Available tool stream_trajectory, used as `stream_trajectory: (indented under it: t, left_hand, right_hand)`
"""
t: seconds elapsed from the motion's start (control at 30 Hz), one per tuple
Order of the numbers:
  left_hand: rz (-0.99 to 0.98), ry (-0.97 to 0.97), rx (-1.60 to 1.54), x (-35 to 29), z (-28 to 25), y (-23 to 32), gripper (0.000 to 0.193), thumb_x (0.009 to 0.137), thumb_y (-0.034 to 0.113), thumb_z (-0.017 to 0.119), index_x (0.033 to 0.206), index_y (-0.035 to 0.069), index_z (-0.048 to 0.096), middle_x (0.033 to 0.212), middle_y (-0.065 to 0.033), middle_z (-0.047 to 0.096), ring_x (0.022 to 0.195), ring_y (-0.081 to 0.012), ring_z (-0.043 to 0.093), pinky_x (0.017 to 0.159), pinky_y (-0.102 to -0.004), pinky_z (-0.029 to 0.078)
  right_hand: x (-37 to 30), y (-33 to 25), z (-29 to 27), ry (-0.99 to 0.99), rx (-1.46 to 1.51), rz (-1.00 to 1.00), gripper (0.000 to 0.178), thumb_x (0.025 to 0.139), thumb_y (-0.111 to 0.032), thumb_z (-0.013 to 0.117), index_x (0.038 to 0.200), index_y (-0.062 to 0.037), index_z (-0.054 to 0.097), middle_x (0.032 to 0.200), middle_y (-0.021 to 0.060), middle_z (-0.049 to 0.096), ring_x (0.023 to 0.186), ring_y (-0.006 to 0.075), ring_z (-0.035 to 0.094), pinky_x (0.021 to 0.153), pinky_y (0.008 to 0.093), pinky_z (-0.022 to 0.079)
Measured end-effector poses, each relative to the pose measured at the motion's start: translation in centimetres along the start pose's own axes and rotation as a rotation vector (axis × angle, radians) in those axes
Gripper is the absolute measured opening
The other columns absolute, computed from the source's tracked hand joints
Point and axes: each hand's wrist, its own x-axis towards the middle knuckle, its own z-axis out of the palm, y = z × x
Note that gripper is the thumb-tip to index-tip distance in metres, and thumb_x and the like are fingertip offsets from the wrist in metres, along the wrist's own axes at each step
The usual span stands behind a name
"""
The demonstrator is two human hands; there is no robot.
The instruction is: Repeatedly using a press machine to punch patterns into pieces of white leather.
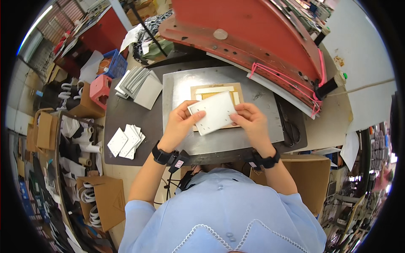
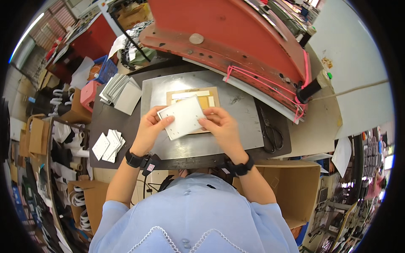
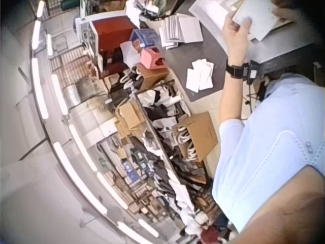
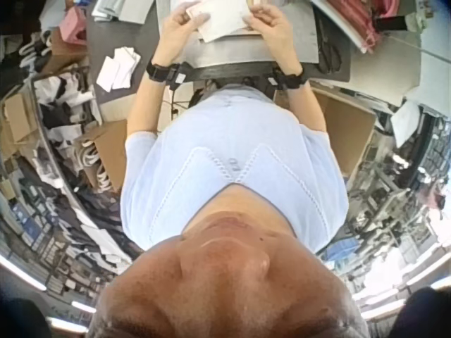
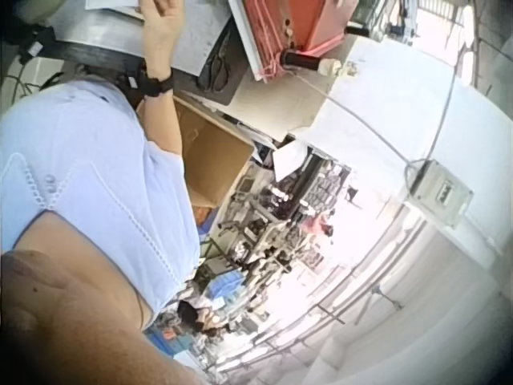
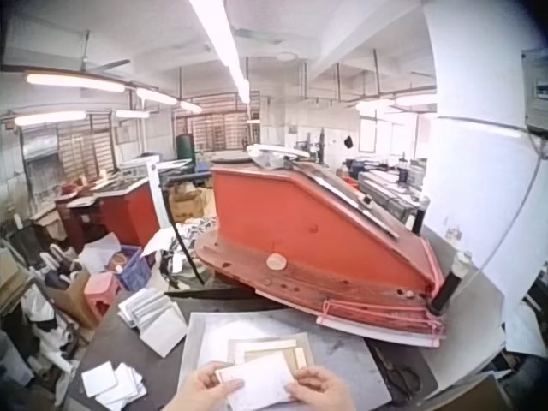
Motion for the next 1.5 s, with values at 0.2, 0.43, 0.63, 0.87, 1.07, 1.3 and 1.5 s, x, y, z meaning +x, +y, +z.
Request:
stream_trajectory:
  t: [0.2, 0.43, 0.63, 0.87, 1.07, 1.3, 1.5]
  left_hand:
    - [-0.02, -0.073, -0.03, -3.1, 1.5, 0.7, 0.051, 0.089, 0.006, 0.069, 0.135, 0.002, 0.048, 0.111, -0.0077, 0.066, 0.098, -0.0103, 0.063, 0.085, -0.0242, 0.051]
    - [-0.053, -0.32, 0.108, -5.7, 1.9, 3.4, 0.05, 0.086, 0.0, 0.07, 0.133, 0.005, 0.055, 0.118, -0.0065, 0.063, 0.11, -0.0128, 0.059, 0.089, -0.0265, 0.05]
    - [0.395, -0.133, 0.612, -6.1, 1.6, 2.1, 0.017, 0.084, 0.004, 0.073, 0.1, 0.003, 0.069, 0.133, -0.01, 0.053, 0.114, -0.0207, 0.058, 0.097, -0.0333, 0.046]
    - [0.092, 0.074, 0.059, -9.8, -5.0, 7.0, 0.027, 0.089, 0.006, 0.067, 0.114, 0.002, 0.058, 0.1, -0.0059, 0.069, 0.09, -0.0101, 0.064, 0.079, -0.0243, 0.051]
    - [-0.028, 0.444, 0.73, -13.9, -20.0, 3.6, 0.032, 0.086, 0.015, 0.071, 0.114, 0.004, 0.061, 0.092, -0.0076, 0.069, 0.08, -0.0157, 0.064, 0.073, -0.0285, 0.051]
    - [0.104, 0.754, 1.157, -7.1, -20.6, 1.1, 0.039, 0.083, 0.041, 0.072, 0.096, 0.004, 0.067, 0.085, -0.0125, 0.07, 0.081, -0.0294, 0.068, 0.071, -0.0385, 0.052]
    - [0.002, 0.801, 1.254, 0.9, -17.9, 0.6, 0.05, 0.08, 0.052, 0.07, 0.081, 0.002, 0.063, 0.077, -0.0163, 0.068, 0.074, -0.0368, 0.066, 0.066, -0.0444, 0.05]
  right_hand:
    - [-1.6, 0.4, -1.6, -0.037, 0.236, 0.146, 0.024, 0.093, -0.011, 0.064, 0.114, 0.0011, 0.066, 0.1, 0.0075, 0.07, 0.085, 0.0105, 0.064, 0.073, 0.0245, 0.053]
    - [-2.6, 0.0, -1.7, -0.213, 0.399, 0.294, 0.026, 0.093, -0.012, 0.064, 0.117, -0.0012, 0.063, 0.094, 0.0064, 0.069, 0.08, 0.0117, 0.063, 0.071, 0.024, 0.05]
    - [-4.6, 0.9, -0.6, -0.025, -0.25, -0.015, 0.023, 0.093, -0.005, 0.062, 0.115, 0.0013, 0.063, 0.09, 0.0051, 0.068, 0.081, 0.0105, 0.063, 0.072, 0.0232, 0.05]
    - [-8.2, -1.0, -8.6, 0.002, -0.469, 0.098, 0.015, 0.092, -0.002, 0.061, 0.105, 0.0034, 0.066, 0.086, 0.0064, 0.069, 0.077, 0.0109, 0.063, 0.072, 0.0235, 0.05]
    - [-13.9, -1.4, -21.8, -0.002, -0.664, 0.541, 0.016, 0.086, -0.008, 0.065, 0.097, 0.0034, 0.067, 0.081, 0.0101, 0.07, 0.077, 0.0158, 0.066, 0.07, 0.0269, 0.051]
    - [-15.3, 0.8, -22.2, 0.018, -1.269, 0.419, 0.026, 0.082, -0.016, 0.067, 0.099, 0.0034, 0.067, 0.088, 0.0197, 0.07, 0.086, 0.0343, 0.068, 0.077, 0.0394, 0.052]
    - [-11.4, -2.8, -9.2, -0.201, -0.833, 0.158, 0.027, 0.088, -0.012, 0.065, 0.111, 0.0021, 0.063, 0.102, 0.0153, 0.069, 0.088, 0.0226, 0.068, 0.08, 0.0297, 0.052]
